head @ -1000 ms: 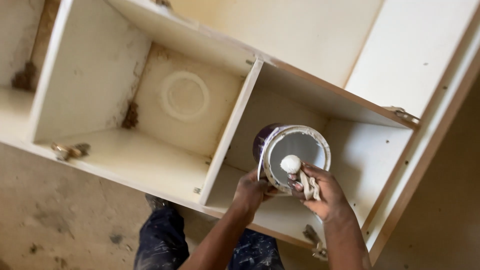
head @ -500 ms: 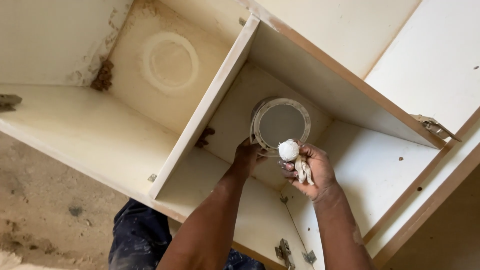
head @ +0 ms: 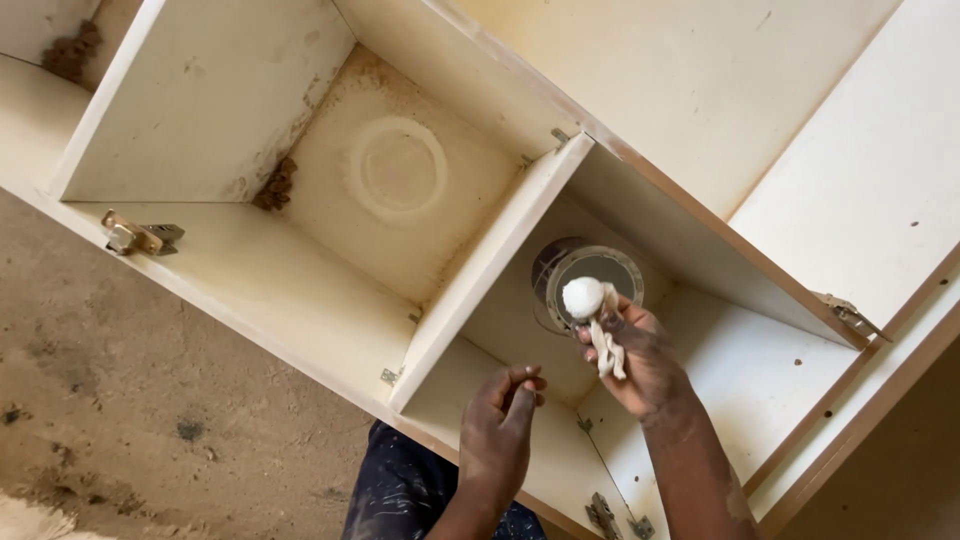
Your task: Applying paint or primer to the edges and interior surfaces of a wooden cabinet using a cloth.
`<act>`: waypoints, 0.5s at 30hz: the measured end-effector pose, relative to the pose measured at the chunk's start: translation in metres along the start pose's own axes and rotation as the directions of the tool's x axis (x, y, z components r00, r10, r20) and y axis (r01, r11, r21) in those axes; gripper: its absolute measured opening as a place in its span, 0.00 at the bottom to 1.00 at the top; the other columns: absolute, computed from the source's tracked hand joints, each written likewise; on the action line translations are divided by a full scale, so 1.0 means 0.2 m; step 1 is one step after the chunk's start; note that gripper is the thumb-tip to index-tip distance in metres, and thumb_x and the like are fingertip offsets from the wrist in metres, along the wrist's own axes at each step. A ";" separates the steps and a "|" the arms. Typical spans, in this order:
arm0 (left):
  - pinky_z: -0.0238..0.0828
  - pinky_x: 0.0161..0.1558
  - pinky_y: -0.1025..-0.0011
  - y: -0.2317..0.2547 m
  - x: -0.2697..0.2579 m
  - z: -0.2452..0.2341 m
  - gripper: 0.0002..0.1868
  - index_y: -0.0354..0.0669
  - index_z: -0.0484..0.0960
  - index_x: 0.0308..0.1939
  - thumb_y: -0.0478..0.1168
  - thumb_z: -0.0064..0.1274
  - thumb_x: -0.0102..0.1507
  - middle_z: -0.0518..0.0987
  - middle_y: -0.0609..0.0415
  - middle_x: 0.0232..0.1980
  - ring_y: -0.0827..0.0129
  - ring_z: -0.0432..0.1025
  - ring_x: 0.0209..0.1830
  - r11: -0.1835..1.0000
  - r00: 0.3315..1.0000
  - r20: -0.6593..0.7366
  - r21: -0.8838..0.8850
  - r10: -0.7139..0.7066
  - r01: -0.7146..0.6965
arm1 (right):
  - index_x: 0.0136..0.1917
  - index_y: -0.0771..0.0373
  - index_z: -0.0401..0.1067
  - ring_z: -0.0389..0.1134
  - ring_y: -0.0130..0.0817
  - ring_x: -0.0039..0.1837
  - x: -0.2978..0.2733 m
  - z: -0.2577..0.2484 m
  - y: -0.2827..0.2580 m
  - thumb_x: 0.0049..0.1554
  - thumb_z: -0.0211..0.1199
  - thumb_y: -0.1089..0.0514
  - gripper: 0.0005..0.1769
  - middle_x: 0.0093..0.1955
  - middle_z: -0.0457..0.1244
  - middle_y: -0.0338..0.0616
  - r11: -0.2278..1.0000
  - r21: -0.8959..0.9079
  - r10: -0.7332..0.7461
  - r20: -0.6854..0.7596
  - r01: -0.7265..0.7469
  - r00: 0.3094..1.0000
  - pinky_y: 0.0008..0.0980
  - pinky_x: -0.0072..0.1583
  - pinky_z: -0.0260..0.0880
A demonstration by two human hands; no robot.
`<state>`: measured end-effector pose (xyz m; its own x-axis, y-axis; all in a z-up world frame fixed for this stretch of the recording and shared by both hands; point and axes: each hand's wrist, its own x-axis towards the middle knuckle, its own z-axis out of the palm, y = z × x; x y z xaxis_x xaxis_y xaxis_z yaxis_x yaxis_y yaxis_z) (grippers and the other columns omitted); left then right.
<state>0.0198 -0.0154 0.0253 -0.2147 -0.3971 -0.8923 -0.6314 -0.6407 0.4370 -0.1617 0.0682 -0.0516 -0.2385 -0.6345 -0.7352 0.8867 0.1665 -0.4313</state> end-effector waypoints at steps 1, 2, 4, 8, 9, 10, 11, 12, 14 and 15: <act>0.85 0.48 0.75 -0.01 0.00 -0.02 0.14 0.50 0.87 0.51 0.43 0.47 0.67 0.89 0.60 0.46 0.75 0.83 0.45 0.997 0.998 -0.010 -0.057 0.058 -0.058 | 0.67 0.71 0.67 0.68 0.31 0.42 0.03 0.05 -0.02 0.51 0.72 0.57 0.34 0.51 0.66 0.50 1.000 -0.004 -0.014 -0.023 0.014 1.000 0.21 0.37 0.73; 0.85 0.46 0.73 -0.02 0.01 -0.05 0.15 0.49 0.88 0.50 0.42 0.48 0.66 0.90 0.59 0.44 0.73 0.83 0.42 0.987 0.993 -0.024 -0.113 0.114 -0.116 | 0.66 0.70 0.68 0.68 0.29 0.41 0.06 0.10 -0.04 0.53 0.70 0.55 0.31 0.50 0.67 0.50 1.000 -0.009 -0.028 -0.045 0.028 0.999 0.20 0.35 0.72; 0.87 0.46 0.74 -0.02 0.01 -0.12 0.14 0.48 0.87 0.51 0.41 0.47 0.67 0.89 0.56 0.45 0.72 0.84 0.43 0.977 0.982 -0.009 -0.096 0.189 -0.189 | 0.65 0.68 0.68 0.67 0.31 0.41 0.12 0.18 -0.06 0.56 0.67 0.58 0.26 0.49 0.65 0.51 0.999 -0.016 -0.044 -0.101 0.042 0.994 0.20 0.36 0.68; 0.91 0.45 0.71 0.01 0.06 -0.28 0.14 0.50 0.84 0.52 0.43 0.45 0.67 0.89 0.55 0.49 0.69 0.84 0.44 0.941 0.942 0.006 -0.047 0.335 -0.334 | 0.66 0.67 0.69 0.64 0.33 0.40 0.21 0.28 -0.11 0.55 0.66 0.59 0.26 0.48 0.64 0.53 0.992 -0.070 -0.121 -0.221 0.108 0.968 0.24 0.43 0.67; 0.91 0.45 0.71 0.03 0.07 -0.32 0.14 0.50 0.84 0.52 0.43 0.45 0.67 0.89 0.55 0.49 0.69 0.84 0.44 0.942 0.943 0.013 -0.053 0.334 -0.333 | 0.66 0.67 0.69 0.64 0.33 0.40 0.21 0.32 -0.12 0.55 0.66 0.59 0.26 0.48 0.64 0.53 0.991 -0.077 -0.124 -0.227 0.109 0.966 0.24 0.43 0.67; 0.91 0.43 0.72 0.04 0.09 -0.36 0.14 0.50 0.85 0.50 0.42 0.45 0.67 0.89 0.55 0.48 0.69 0.84 0.43 0.927 0.928 -0.026 -0.051 0.372 -0.373 | 0.64 0.67 0.70 0.64 0.34 0.42 0.21 0.35 -0.12 0.56 0.65 0.56 0.24 0.49 0.65 0.50 0.974 -0.196 -0.163 -0.276 0.110 0.947 0.26 0.44 0.67; 0.91 0.41 0.72 0.06 0.11 -0.40 0.13 0.49 0.86 0.47 0.41 0.45 0.67 0.89 0.55 0.47 0.69 0.84 0.41 0.911 0.911 -0.066 -0.046 0.407 -0.411 | 0.62 0.67 0.72 0.63 0.35 0.44 0.22 0.38 -0.13 0.57 0.63 0.54 0.23 0.50 0.65 0.47 0.944 -0.313 -0.204 -0.318 0.101 0.926 0.28 0.45 0.66; 0.91 0.41 0.72 0.06 0.13 -0.43 0.13 0.49 0.86 0.47 0.41 0.45 0.67 0.89 0.55 0.47 0.69 0.84 0.41 0.912 0.912 -0.063 -0.052 0.405 -0.408 | 0.62 0.67 0.72 0.63 0.35 0.44 0.21 0.45 -0.13 0.57 0.63 0.54 0.23 0.50 0.65 0.47 0.943 -0.318 -0.205 -0.322 0.098 0.924 0.28 0.45 0.66; 0.90 0.42 0.72 0.06 0.17 -0.50 0.13 0.47 0.85 0.49 0.40 0.46 0.67 0.89 0.53 0.46 0.68 0.84 0.41 0.920 0.920 -0.099 -0.062 0.380 -0.387 | 0.41 0.63 0.72 0.57 0.28 0.27 0.19 0.59 -0.13 0.51 0.72 0.51 0.15 0.28 0.59 0.41 0.805 -0.568 -0.416 -0.337 0.170 0.845 0.27 0.24 0.58; 0.90 0.42 0.72 0.07 0.17 -0.52 0.13 0.47 0.85 0.49 0.40 0.46 0.67 0.89 0.53 0.46 0.68 0.84 0.41 0.921 0.921 -0.098 -0.069 0.376 -0.383 | 0.41 0.63 0.72 0.57 0.28 0.27 0.20 0.60 -0.13 0.51 0.72 0.51 0.15 0.28 0.59 0.41 0.803 -0.573 -0.416 -0.338 0.165 0.844 0.27 0.24 0.58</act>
<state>0.0807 -0.1064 0.0139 -0.3622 -0.6711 -0.6468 -0.4481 -0.4831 0.7522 -0.1465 -0.0522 -0.0082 -0.7038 -0.3496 -0.6184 0.4453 0.4612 -0.7675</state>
